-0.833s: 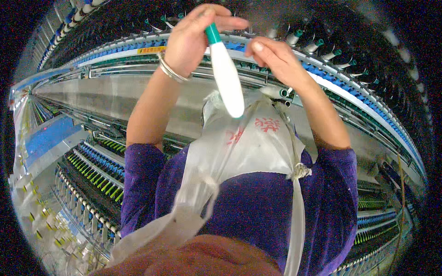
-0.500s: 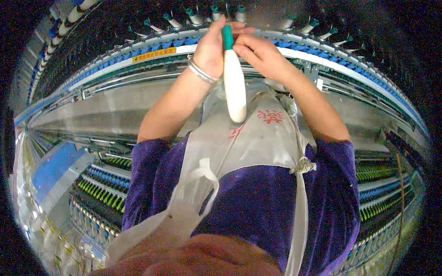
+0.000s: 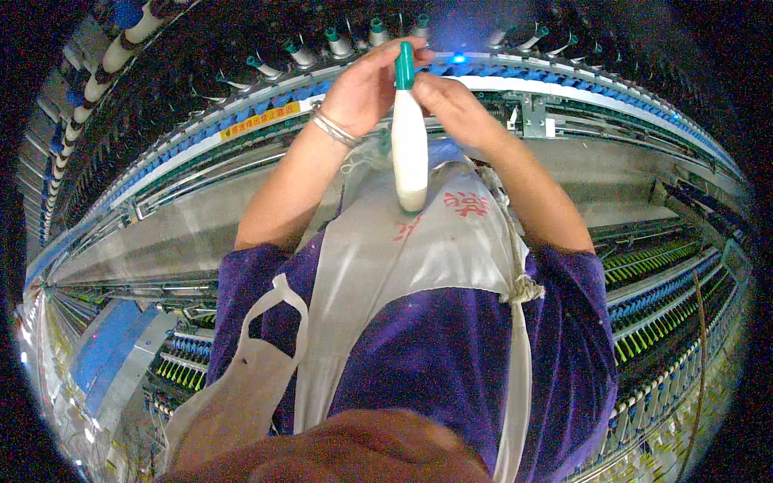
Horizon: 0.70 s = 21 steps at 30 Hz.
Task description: The person threads yarn onto spools on a textile machine, using a small tool to guide the thread and securing it in place. The person moves along the machine, repeating the threading process on multiple spools.
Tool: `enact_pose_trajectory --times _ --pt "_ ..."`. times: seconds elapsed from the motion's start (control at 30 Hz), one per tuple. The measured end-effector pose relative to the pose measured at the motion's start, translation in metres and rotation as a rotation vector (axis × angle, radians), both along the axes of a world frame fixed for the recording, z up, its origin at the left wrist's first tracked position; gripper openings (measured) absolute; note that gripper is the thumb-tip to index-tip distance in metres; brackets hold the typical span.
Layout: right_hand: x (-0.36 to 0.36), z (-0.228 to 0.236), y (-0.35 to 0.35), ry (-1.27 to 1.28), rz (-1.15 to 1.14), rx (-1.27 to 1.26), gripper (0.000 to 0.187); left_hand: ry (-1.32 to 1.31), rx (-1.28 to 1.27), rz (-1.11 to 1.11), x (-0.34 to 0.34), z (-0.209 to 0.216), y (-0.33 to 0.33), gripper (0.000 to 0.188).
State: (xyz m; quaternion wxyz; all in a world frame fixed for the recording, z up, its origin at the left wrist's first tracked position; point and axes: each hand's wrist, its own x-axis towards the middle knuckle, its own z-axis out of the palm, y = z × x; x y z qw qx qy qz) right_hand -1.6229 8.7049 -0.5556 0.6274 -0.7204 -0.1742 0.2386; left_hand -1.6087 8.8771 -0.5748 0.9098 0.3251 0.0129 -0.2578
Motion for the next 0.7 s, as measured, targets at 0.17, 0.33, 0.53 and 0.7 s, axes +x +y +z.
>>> enact_pose_trajectory --times 0.17,0.33,0.53,0.7 --pt "0.006 -0.004 -0.016 -0.273 -0.01 -0.122 0.022 0.008 0.173 0.056 0.006 -0.001 -0.008 0.028" --pt "0.039 -0.003 -0.045 -0.399 -0.145 0.003 0.013 0.038 0.384 0.143 0.009 0.0 -0.045 0.027" --pt "0.025 0.005 -0.07 0.211 -0.212 -0.061 0.024 0.026 0.324 0.108 0.008 0.001 -0.062 0.042" --pt "0.002 -0.002 -0.043 0.568 -0.033 0.181 0.036 -0.197 0.473 -0.067 0.024 0.003 -0.051 0.04"
